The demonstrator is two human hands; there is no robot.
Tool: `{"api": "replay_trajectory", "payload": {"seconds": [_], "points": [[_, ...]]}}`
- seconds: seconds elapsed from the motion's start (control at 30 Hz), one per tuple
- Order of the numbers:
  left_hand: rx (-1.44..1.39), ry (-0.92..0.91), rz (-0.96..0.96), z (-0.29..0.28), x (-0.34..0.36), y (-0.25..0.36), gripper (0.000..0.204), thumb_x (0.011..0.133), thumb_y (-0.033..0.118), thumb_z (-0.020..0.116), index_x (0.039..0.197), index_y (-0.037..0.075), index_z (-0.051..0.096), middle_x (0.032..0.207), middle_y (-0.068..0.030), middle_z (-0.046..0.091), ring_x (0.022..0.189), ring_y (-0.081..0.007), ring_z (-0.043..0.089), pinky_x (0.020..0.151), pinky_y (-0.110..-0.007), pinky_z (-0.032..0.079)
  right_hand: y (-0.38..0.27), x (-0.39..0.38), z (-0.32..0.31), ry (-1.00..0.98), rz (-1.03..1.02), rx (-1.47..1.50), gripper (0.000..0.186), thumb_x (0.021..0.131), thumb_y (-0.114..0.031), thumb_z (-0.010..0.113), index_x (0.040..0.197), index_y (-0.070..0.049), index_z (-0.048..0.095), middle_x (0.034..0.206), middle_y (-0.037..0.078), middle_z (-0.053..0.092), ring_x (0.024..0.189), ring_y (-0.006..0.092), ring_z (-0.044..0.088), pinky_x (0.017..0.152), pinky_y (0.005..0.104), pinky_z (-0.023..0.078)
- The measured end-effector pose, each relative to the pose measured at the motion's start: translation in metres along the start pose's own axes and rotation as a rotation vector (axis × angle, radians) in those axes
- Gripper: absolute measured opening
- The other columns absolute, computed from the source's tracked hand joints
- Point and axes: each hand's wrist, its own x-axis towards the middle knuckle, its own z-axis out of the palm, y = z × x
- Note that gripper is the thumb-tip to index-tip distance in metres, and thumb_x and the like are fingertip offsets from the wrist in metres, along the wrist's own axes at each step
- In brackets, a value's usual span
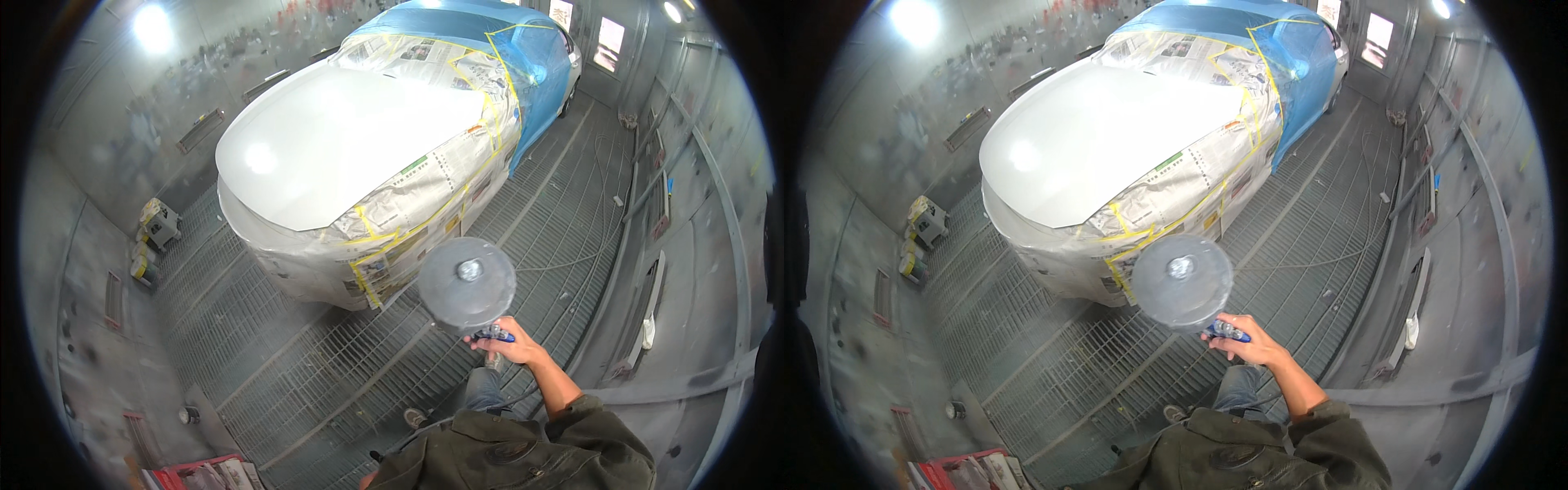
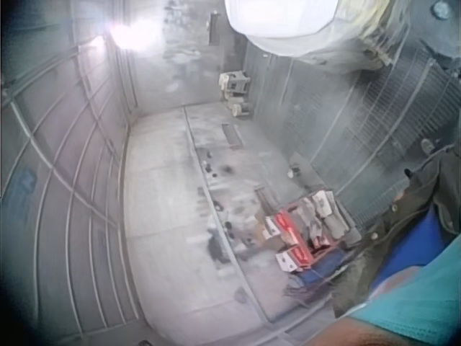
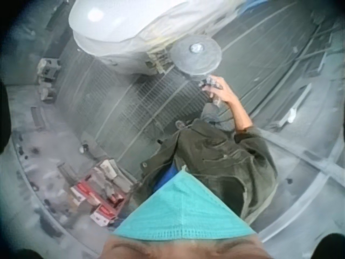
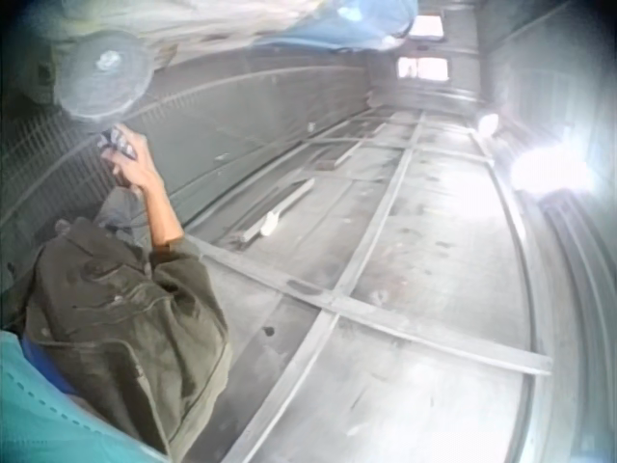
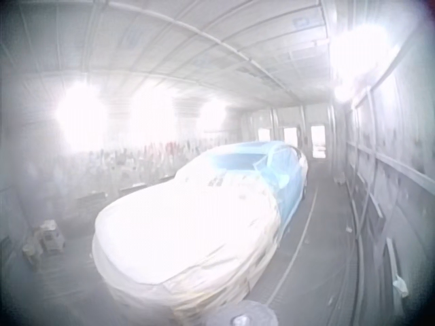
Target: The person uses a spray gun to apply white paint to a car hood in a paint booth. After spraying, the person removes masking tape and newspaper from the edges of the hood.
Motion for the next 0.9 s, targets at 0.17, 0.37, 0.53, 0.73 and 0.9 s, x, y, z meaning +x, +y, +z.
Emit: {"api": "replay_trajectory", "payload": {"seconds": [0.17,0.37,0.53,0.73,0.9], "points": [[0.047,0.006,0.023,0.025,0.023,0.05,0.031,0.088,0.03,0.066,0.112,0.011,0.072,0.099,-0.018,0.071,0.094,-0.04,0.066,0.08,-0.052,0.052,-0.006,-0.02,-0.101,0.181,0.059,0.133,0.031,0.088,-0.003,0.064,0.118,0.004,0.064,0.11,0.011,0.072,0.091,0.0171,0.069,0.058,0.0279,0.058],[0.103,0.036,-0.005,0.088,0.065,0.138,0.035,0.089,0.037,0.066,0.114,0.014,0.073,0.1,-0.0163,0.072,0.095,-0.0388,0.067,0.082,-0.051,0.053,0.018,-0.032,-0.262,0.298,-0.068,0.172,0.036,0.084,-0.01,0.065,0.114,0.01,0.065,0.106,0.019,0.071,0.09,0.024,0.07,0.057,0.0318,0.059],[0.253,0.117,0.023,0.111,0.069,0.305,0.033,0.091,0.04,0.063,0.107,0.013,0.074,0.1,-0.0171,0.072,0.096,-0.0393,0.068,0.079,-0.052,0.053,0.027,-0.03,-0.384,0.385,-0.075,0.224,0.043,0.08,-0.021,0.066,0.11,0.01,0.068,0.097,0.018,0.071,0.082,0.0227,0.07,0.05,0.0299,0.056],[0.334,0.204,0.0,0.129,0.095,0.44,0.026,0.091,0.033,0.062,0.101,0.011,0.07,0.097,-0.0175,0.072,0.095,-0.0402,0.067,0.078,-0.055,0.052,-0.002,-0.007,-0.485,0.334,-0.051,0.201,0.044,0.077,-0.02,0.064,0.11,0.009,0.065,0.097,0.017,0.07,0.083,0.0215,0.068,0.053,0.0296,0.056],[0.331,0.224,-0.007,0.14,0.123,0.515,0.021,0.09,0.028,0.062,0.101,0.011,0.07,0.098,-0.017,0.071,0.096,-0.0404,0.067,0.08,-0.055,0.052,0.01,0.032,-0.555,0.21,-0.023,0.309,0.053,0.08,-0.013,0.067,0.128,0.004,0.052,0.104,0.02,0.066,0.089,0.027,0.067,0.054,0.0329,0.057]]}}
